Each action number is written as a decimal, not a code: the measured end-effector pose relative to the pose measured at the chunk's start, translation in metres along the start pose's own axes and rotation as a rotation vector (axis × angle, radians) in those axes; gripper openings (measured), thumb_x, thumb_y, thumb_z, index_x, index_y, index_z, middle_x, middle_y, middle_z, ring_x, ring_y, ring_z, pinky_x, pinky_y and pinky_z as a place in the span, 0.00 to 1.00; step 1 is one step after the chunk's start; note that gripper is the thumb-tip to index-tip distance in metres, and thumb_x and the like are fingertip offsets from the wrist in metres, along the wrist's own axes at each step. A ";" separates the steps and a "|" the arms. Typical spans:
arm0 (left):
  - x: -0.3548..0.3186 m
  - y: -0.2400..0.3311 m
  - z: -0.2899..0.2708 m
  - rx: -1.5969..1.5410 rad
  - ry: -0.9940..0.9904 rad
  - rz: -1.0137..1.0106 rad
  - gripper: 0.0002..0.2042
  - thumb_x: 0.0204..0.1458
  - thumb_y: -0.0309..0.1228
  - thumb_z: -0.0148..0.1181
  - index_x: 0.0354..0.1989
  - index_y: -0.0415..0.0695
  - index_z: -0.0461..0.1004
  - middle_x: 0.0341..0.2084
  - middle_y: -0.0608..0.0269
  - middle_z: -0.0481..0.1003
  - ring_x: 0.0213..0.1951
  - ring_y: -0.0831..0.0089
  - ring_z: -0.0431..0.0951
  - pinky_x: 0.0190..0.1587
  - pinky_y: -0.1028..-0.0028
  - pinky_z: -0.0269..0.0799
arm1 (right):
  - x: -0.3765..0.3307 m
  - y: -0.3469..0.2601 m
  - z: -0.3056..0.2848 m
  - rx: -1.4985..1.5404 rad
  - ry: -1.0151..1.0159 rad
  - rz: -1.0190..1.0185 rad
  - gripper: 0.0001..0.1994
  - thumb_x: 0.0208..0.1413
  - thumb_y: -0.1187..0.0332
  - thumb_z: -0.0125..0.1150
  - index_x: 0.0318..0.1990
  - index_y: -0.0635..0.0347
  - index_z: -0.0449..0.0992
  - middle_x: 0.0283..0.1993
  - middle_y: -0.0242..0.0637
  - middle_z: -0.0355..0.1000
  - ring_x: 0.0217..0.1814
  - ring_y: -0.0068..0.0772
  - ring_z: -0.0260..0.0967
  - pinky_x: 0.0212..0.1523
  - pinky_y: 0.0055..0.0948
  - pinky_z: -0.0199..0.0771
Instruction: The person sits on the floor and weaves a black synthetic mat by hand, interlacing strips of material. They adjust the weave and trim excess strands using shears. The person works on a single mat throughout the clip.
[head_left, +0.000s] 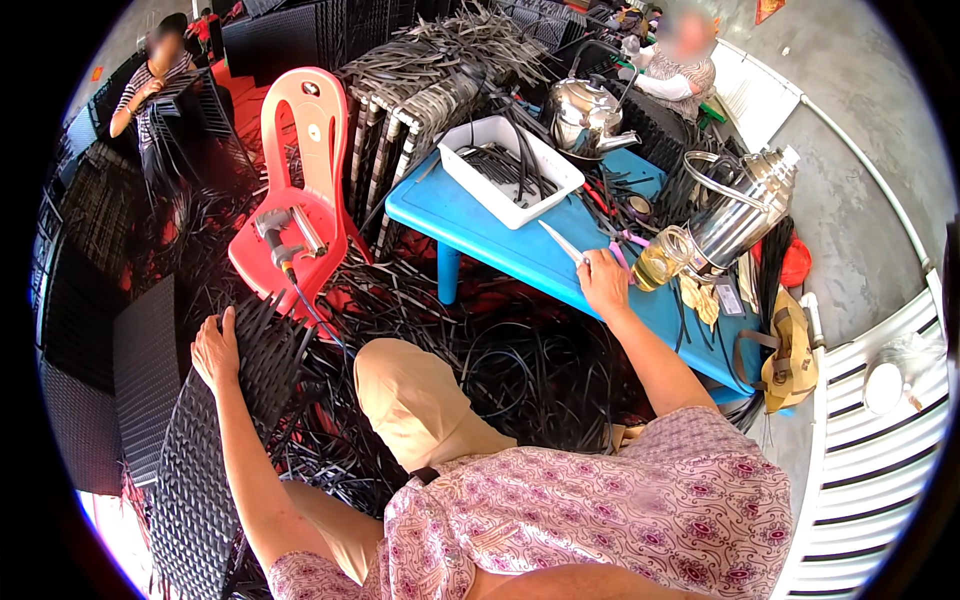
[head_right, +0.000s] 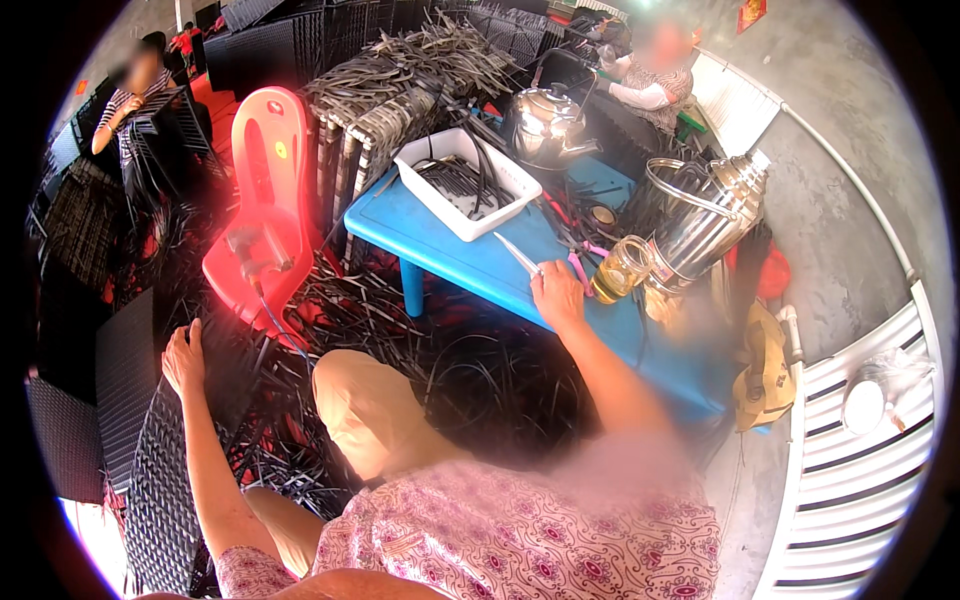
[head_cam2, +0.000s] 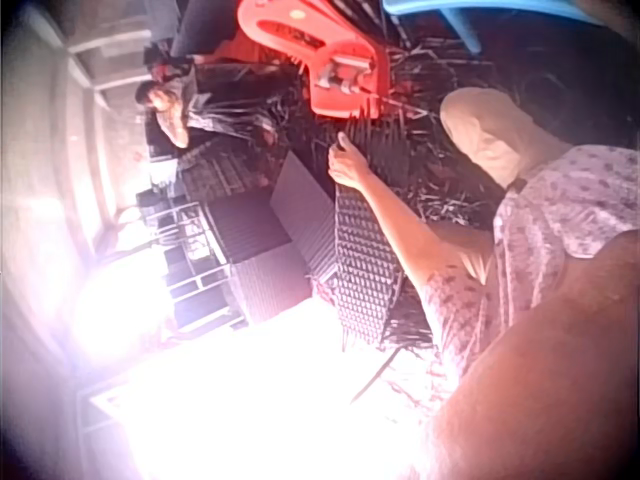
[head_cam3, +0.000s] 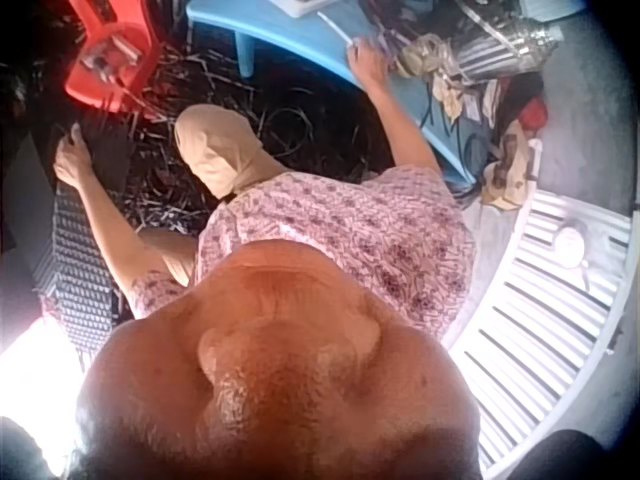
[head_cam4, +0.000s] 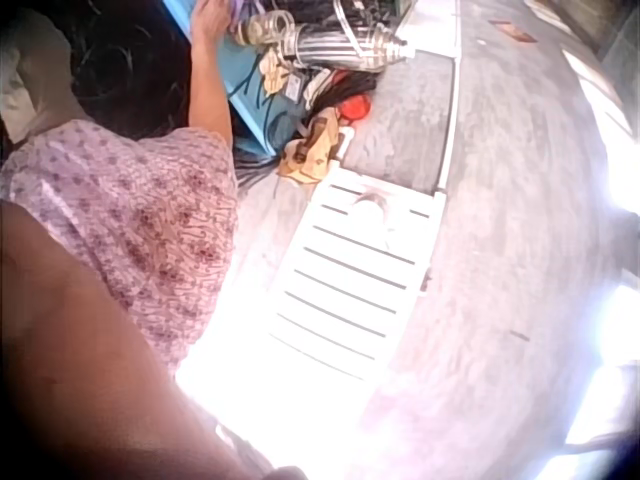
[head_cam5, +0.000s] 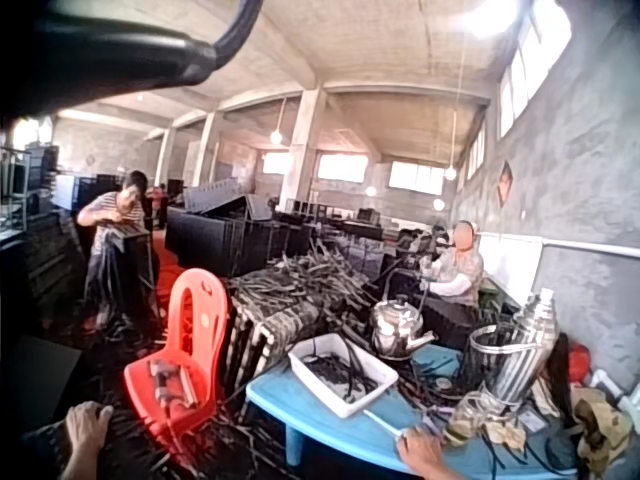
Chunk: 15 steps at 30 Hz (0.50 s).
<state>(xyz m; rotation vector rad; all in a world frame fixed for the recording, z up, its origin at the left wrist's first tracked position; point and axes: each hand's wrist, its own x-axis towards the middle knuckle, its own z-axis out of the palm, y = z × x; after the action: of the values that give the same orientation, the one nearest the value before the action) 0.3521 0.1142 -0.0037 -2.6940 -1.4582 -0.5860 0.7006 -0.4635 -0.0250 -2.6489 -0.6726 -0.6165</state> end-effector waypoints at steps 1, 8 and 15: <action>0.000 0.000 0.000 0.002 -0.004 0.001 0.32 0.66 0.58 0.42 0.51 0.38 0.77 0.48 0.51 0.80 0.54 0.55 0.78 0.60 0.57 0.67 | 0.000 -0.001 -0.001 -0.003 -0.003 0.003 0.10 0.60 0.63 0.59 0.42 0.59 0.77 0.40 0.44 0.73 0.42 0.53 0.75 0.41 0.51 0.74; 0.001 -0.002 0.002 -0.023 0.019 0.021 0.31 0.66 0.57 0.43 0.50 0.39 0.78 0.48 0.51 0.80 0.53 0.55 0.78 0.59 0.58 0.67 | 0.001 0.001 0.000 -0.002 0.015 -0.021 0.10 0.61 0.63 0.58 0.42 0.59 0.77 0.39 0.44 0.74 0.41 0.53 0.75 0.41 0.50 0.74; 0.002 -0.003 0.005 -0.025 0.041 0.038 0.31 0.66 0.58 0.42 0.50 0.39 0.78 0.48 0.51 0.80 0.53 0.55 0.78 0.59 0.58 0.67 | 0.001 0.000 -0.001 -0.001 0.020 0.000 0.11 0.60 0.62 0.60 0.42 0.59 0.77 0.40 0.46 0.75 0.40 0.55 0.75 0.42 0.50 0.73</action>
<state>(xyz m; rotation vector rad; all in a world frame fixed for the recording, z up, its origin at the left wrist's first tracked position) 0.3517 0.1184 -0.0086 -2.7048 -1.3970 -0.6571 0.7007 -0.4635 -0.0239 -2.6398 -0.6666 -0.6428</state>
